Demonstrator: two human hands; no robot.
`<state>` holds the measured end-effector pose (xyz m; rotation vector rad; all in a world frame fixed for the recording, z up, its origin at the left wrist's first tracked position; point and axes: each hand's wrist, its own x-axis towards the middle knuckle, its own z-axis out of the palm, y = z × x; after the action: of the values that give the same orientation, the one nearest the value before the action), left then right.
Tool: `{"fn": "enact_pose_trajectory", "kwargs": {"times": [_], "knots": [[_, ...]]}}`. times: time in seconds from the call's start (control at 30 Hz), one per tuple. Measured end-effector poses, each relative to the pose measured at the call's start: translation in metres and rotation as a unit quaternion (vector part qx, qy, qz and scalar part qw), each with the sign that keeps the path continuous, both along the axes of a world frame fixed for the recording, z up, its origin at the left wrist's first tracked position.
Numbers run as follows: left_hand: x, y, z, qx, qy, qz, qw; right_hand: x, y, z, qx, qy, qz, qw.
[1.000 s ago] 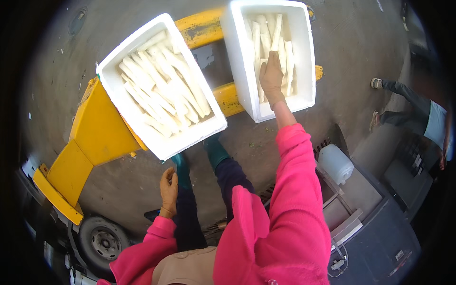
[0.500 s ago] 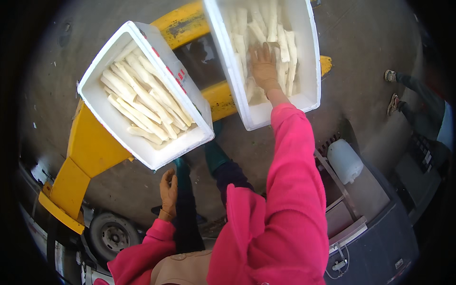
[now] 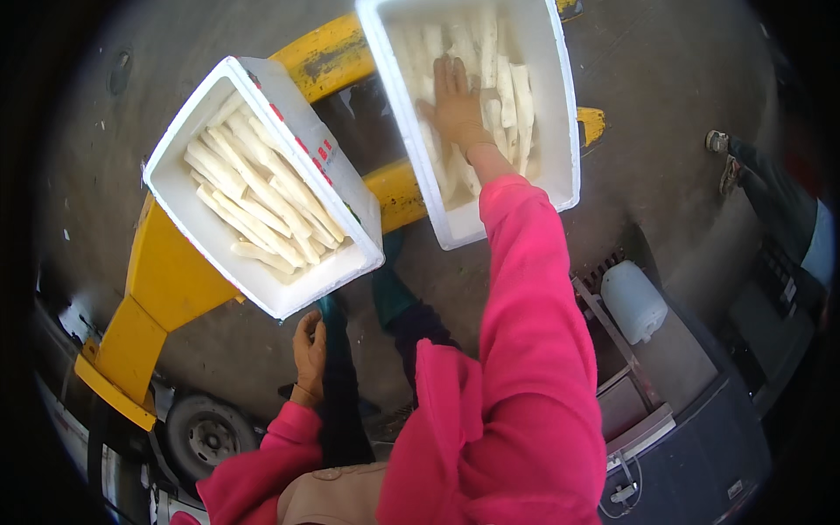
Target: The person moves a yellow pallet jack carrying two white bins, then washes a small piece of fabric in a metal bowl at a stainless steel sink. They scrub the fabric with a cloth, rinse it under running water, and wring it out.
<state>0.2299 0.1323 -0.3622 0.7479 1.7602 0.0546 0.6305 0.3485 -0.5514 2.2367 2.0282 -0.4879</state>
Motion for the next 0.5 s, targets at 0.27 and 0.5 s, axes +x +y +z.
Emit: {"fn": "enact_pose_trajectory", "kwargs": {"times": [0.27, 0.5], "knots": [[0.002, -0.002, -0.007, 0.019, -0.004, 0.009, 1.0, 0.057, 0.006, -0.003, 0.042, -0.045, -0.047, 0.997], [0.008, -0.007, -0.008, 0.019, 0.003, 0.02, 1.0, 0.072, -0.003, -0.021, 0.028, -0.028, -0.056, 0.998]]}}
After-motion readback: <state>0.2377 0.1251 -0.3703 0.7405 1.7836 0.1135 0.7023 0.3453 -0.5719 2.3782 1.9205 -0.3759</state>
